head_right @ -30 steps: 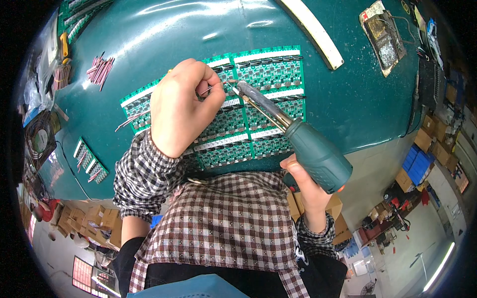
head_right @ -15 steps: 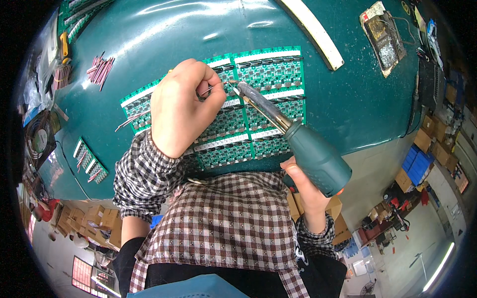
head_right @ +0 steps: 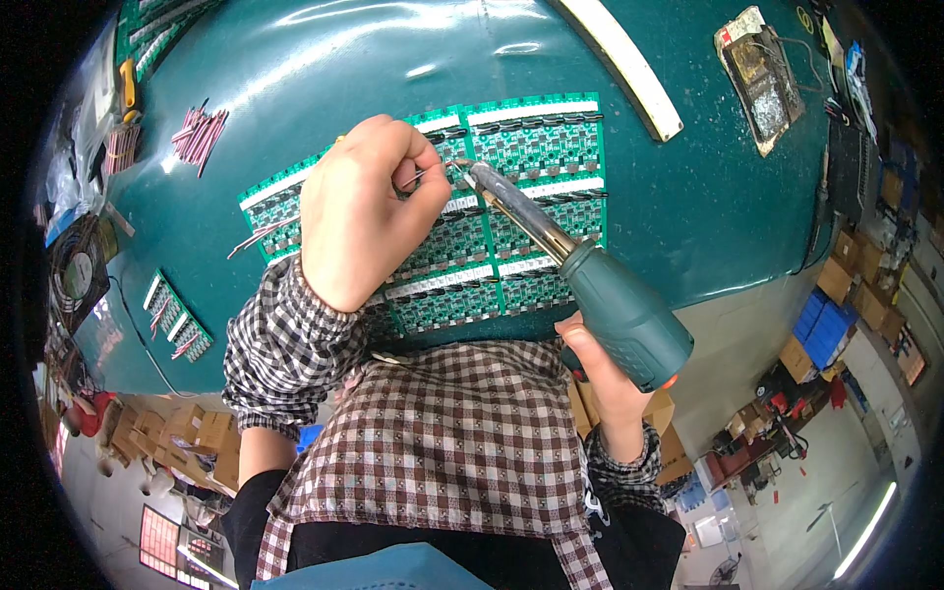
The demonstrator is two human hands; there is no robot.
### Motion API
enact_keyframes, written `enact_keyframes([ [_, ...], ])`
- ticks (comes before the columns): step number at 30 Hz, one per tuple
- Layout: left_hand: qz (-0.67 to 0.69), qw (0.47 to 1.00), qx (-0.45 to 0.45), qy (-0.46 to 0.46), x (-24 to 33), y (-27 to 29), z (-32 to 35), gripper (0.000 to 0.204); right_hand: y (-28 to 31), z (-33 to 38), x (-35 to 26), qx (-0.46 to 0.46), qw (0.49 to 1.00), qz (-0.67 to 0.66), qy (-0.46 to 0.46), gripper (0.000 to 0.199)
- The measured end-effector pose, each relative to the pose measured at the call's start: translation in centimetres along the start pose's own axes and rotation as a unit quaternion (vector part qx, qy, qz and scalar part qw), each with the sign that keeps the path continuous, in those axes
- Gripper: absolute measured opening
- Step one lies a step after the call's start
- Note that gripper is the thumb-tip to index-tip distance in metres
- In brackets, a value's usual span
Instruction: The person uses a soldering iron to attach small wires to green circuit boards. They hold the boards on a green workbench, apply the soldering iron to specific points, and occasionally lift the boards to inspect the connections. The process involves repetitive handling of multiple boards and wires.
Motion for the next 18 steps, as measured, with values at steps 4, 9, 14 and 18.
enact_keyframes([
  [4, 0.004, 1.0, -0.002, 0.002, -0.07, -0.02, 0.02, 0.01, -0.05, -0.14, -0.36, -0.003, 1.0, 0.007, 0.01, 0.034],
  [9, 0.003, 1.0, -0.001, 0.003, -0.06, -0.06, 0.0, 0.009, -0.08, -0.18, -0.24, -0.003, 1.0, 0.015, 0.005, 0.038],
  [14, 0.0, 1.0, -0.003, 0.006, -0.12, -0.04, -0.01, 0.009, 0.17, -0.11, -0.17, -0.003, 0.998, -0.056, 0.011, 0.018],
  [18, 0.002, 1.0, -0.004, 0.006, -0.14, -0.04, 0.01, 0.009, 0.27, 0.0, -0.27, 0.011, 1.0, 0.0, 0.007, 0.042],
])
Point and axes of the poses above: each hand's wrist, its own z-axis away from the middle knuckle, its own y-axis out of the back of the hand, x = y × z, the point moved 9 cm from there along -z, towards the middle knuckle, and after that the axes turned 14 degrees about z, right-handed, at the moved point
